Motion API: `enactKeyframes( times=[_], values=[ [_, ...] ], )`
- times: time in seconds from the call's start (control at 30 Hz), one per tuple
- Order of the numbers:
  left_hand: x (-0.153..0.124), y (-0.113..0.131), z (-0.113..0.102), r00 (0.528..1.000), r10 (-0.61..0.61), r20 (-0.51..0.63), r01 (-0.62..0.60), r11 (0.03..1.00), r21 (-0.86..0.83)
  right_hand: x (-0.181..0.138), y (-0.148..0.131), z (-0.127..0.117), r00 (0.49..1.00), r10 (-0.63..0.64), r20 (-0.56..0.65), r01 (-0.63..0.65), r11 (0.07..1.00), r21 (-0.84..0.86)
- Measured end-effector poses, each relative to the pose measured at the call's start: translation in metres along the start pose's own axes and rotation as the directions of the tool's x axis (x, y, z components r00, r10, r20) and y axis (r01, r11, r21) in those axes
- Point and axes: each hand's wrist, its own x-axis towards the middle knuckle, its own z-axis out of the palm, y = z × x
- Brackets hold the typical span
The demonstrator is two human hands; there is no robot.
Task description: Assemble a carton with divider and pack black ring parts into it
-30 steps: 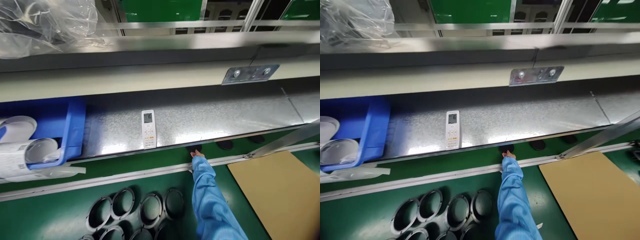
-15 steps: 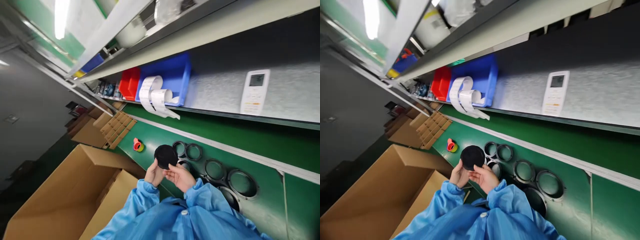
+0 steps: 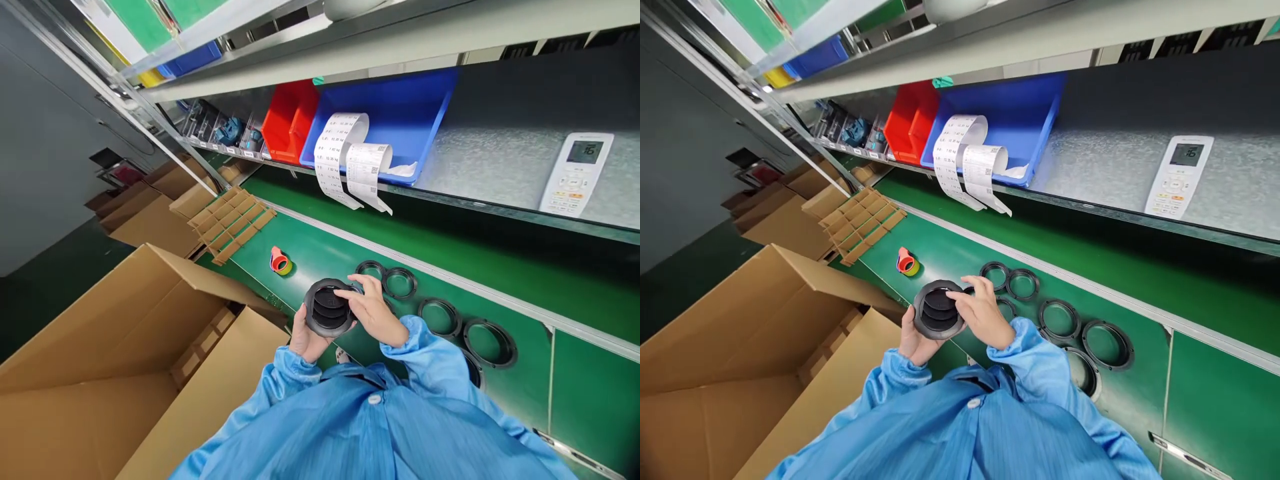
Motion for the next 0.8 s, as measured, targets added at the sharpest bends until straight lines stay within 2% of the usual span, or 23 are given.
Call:
enactKeyframes(
  times=[0.13, 0.27, 0.43, 0.57, 0.7, 0.8],
  values=[
    [-0.009, 0.002, 0.002, 0.999, -0.031, -0.012, 0.032, 0.999, 0.043, 0.005, -0.002, 0.018, 0.997, -0.002, 0.073, -0.002, 0.999, 0.048],
    [-0.013, 0.003, 0.002, 0.999, -0.049, -0.003, 0.049, 0.998, 0.038, 0.007, -0.009, 0.024, 0.994, 0.015, 0.104, -0.028, 0.992, 0.120],
    [-0.013, 0.007, -0.002, 0.997, -0.065, 0.050, 0.064, 0.998, 0.007, 0.006, -0.024, 0.018, 1.000, 0.023, 0.016, -0.026, 0.971, 0.237],
    [-0.011, 0.011, -0.005, 0.991, -0.111, 0.076, 0.113, 0.993, -0.019, 0.003, -0.031, 0.011, 0.991, 0.101, -0.089, -0.065, 0.938, 0.340],
    [-0.009, 0.010, -0.007, 0.985, -0.134, 0.109, 0.139, 0.990, -0.037, -0.004, -0.030, 0.011, 0.976, 0.194, -0.097, -0.151, 0.929, 0.337],
    [-0.008, 0.009, -0.010, 0.983, -0.161, 0.093, 0.167, 0.984, -0.060, -0.009, -0.028, 0.014, 0.961, 0.253, -0.107, -0.204, 0.918, 0.341]
  ],
)
